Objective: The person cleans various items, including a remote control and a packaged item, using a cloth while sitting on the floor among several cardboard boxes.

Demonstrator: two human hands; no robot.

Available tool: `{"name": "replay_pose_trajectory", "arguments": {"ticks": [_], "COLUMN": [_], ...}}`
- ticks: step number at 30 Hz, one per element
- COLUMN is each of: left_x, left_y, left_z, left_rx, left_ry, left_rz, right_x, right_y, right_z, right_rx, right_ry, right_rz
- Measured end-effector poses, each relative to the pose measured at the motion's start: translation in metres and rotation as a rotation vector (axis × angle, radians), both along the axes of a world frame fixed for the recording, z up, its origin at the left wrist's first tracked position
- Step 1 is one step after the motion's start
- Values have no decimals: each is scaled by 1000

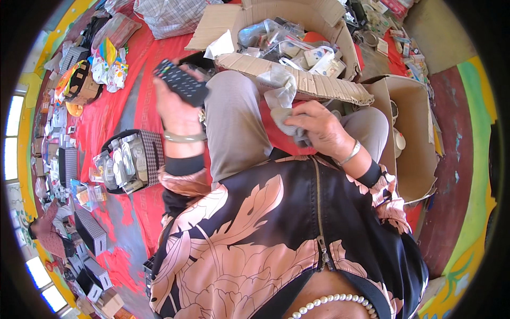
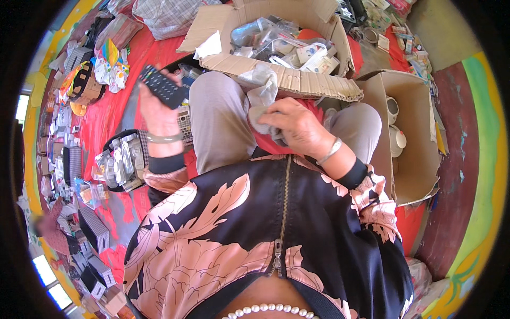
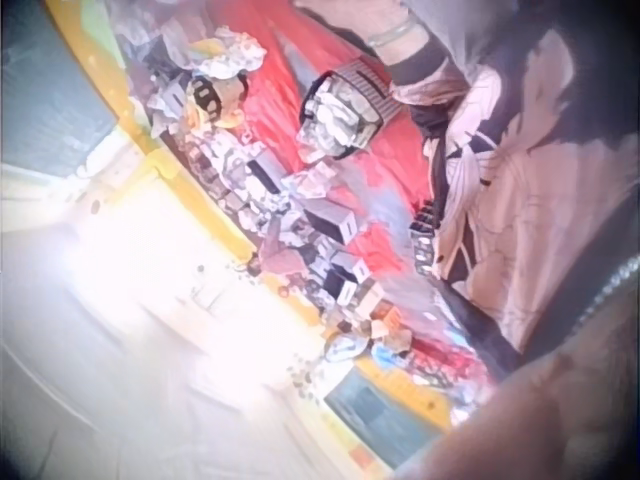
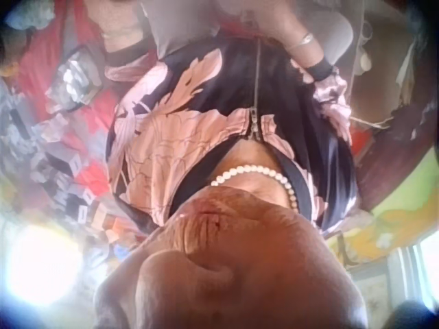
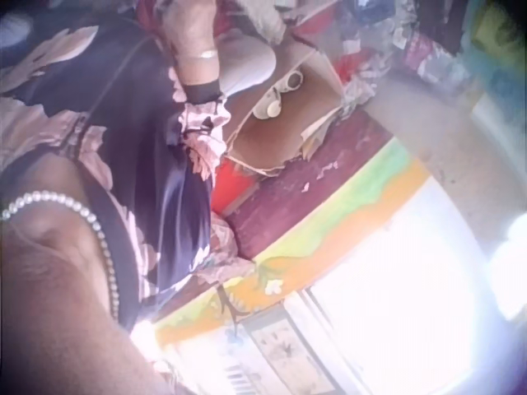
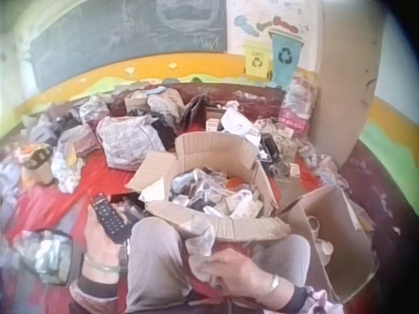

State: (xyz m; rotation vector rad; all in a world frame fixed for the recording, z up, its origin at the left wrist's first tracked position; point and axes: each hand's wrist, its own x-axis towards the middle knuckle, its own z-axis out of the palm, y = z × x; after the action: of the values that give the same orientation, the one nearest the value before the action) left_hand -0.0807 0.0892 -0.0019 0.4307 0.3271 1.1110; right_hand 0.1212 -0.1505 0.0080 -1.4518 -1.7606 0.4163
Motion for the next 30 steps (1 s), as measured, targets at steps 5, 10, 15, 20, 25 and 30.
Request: {"name": "replay_pose_trajectory", "arguments": {"ticks": [5, 10, 15, 20, 25, 30], "left_x": [-96, -218, -188, -184, -222, -150], "left_y": [94, 178, 185, 205, 218, 188], "left_z": [-97, -275, -285, -329, -387, -322], "left_rx": [-146, 174, 620, 903, 653, 230], "left_ry": [502, 1533, 2235, 2362, 2296, 2506], "left_rz": [154, 166, -44, -315, -245, 29], "right_x": [22, 33, 30, 33, 44, 45], "right_y": [-14, -19, -23, -26, -23, -27], "right_z": [-22, -49, -65, -67, -76, -79], "right_rx": [-138, -223, -297, -339, -356, -384], "right_ry": [227, 273, 282, 299, 337, 332], "right_rz": [-184, -198, -251, -278, -278, -302]}}
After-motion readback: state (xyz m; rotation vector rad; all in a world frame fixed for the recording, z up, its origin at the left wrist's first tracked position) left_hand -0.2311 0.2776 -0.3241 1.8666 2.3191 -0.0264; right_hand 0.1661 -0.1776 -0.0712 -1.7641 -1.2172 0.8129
